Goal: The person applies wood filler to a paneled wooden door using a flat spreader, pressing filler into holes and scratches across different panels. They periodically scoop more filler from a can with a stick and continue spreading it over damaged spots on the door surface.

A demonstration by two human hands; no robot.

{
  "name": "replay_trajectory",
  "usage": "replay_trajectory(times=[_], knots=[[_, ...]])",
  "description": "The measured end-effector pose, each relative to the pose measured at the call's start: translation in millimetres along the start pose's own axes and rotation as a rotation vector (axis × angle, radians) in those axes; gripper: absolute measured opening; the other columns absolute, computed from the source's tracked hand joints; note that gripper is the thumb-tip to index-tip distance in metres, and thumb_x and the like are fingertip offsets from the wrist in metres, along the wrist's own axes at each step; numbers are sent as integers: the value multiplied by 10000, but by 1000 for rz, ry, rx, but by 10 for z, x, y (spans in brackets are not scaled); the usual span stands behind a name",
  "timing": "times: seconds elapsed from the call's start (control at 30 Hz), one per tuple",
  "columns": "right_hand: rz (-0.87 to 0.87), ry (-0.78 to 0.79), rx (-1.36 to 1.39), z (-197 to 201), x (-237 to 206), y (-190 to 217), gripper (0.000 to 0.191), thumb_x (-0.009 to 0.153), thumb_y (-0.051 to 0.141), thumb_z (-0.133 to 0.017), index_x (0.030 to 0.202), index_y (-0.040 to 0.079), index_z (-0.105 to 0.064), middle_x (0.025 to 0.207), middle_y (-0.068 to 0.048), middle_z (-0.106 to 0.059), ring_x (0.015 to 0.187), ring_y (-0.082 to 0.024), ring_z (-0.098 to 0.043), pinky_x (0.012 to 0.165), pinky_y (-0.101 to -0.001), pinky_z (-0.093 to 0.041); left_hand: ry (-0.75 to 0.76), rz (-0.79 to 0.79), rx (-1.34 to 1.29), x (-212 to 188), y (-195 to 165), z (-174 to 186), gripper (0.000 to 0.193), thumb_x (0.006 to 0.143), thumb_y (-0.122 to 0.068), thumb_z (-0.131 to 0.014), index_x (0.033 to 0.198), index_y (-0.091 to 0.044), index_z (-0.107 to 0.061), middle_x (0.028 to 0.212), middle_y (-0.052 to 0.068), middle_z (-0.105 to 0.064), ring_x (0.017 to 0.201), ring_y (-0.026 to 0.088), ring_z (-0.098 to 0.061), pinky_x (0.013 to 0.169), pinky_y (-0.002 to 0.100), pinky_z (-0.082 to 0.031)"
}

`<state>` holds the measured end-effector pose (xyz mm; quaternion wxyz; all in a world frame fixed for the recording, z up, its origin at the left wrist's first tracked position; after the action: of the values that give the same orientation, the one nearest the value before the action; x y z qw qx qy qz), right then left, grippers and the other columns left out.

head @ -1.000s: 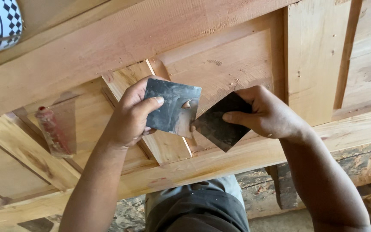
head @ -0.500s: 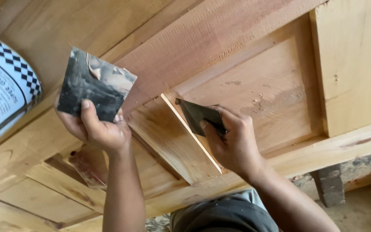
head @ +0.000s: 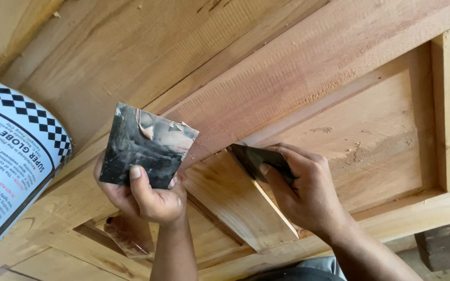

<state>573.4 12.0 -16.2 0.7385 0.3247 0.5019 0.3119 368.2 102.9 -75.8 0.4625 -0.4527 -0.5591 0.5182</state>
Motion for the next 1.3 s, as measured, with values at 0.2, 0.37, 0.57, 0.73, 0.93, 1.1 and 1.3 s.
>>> replay_trajectory(times=[0.2,0.37,0.57,0.73,0.93,1.1,1.3], knots=[[70,1,-88,22,57,66,134,887,-16,-664,1012,-36,-706,813,-152,-713,658,-230,-686,600,-322,-541,-35,18,22,-6,-12,14,398,964,-187,-620,1254,75,-543,1112,148,-582,991,202,-591,870,309,-525],[26,152,-75,151,169,3,156,866,-4,-676,1015,-32,-716,835,-146,-741,640,-216,-718,580,-341,-555,-21,35,24,21,-58,-48,359,979,-164,-603,1240,75,-540,1168,145,-573,995,183,-586,882,292,-524],[-169,137,-31,429,62,2,130,902,-15,-701,1011,-30,-770,738,-169,-687,597,-233,-624,564,-342,-523,-52,321,17,-140,-404,-74,313,971,-99,-556,1237,65,-558,1031,115,-611,631,103,-501,495,220,-408],[435,-151,-137,190,-301,271,186,907,-37,-631,1082,-66,-686,960,-186,-741,823,-221,-739,664,-308,-598,-93,740,-43,-414,-636,-171,295,906,-36,-530,1194,20,-562,863,90,-644,494,100,-520,372,236,-383],[502,83,-324,443,-366,297,224,868,-10,-696,1091,-10,-720,1037,-146,-757,860,-246,-763,652,-330,-632,80,790,-293,-184,-869,-156,273,953,-15,-517,1209,54,-581,859,107,-667,477,55,-465,388,213,-336],[632,182,-316,783,-127,443,203,876,26,-692,1074,-13,-679,1029,-153,-733,905,-302,-736,739,-396,-615,226,898,-65,66,-1009,-195,297,860,29,-472,1148,48,-544,929,79,-688,756,74,-672,687,231,-573],[393,474,-271,861,256,530,153,855,25,-692,1005,-6,-698,840,-143,-744,724,-281,-728,638,-383,-580,586,834,204,275,-1130,-207,234,943,-43,-520,1150,23,-606,758,-3,-608,523,19,-443,420,199,-353]])
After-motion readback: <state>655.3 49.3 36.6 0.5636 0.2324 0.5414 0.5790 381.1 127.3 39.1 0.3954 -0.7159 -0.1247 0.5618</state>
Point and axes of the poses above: each hand's wrist, its own x-axis towards the middle knuckle, its own z-axis out of the back of the hand, y = z × x, the point moved 1 cm from there along x, towards the middle knuckle
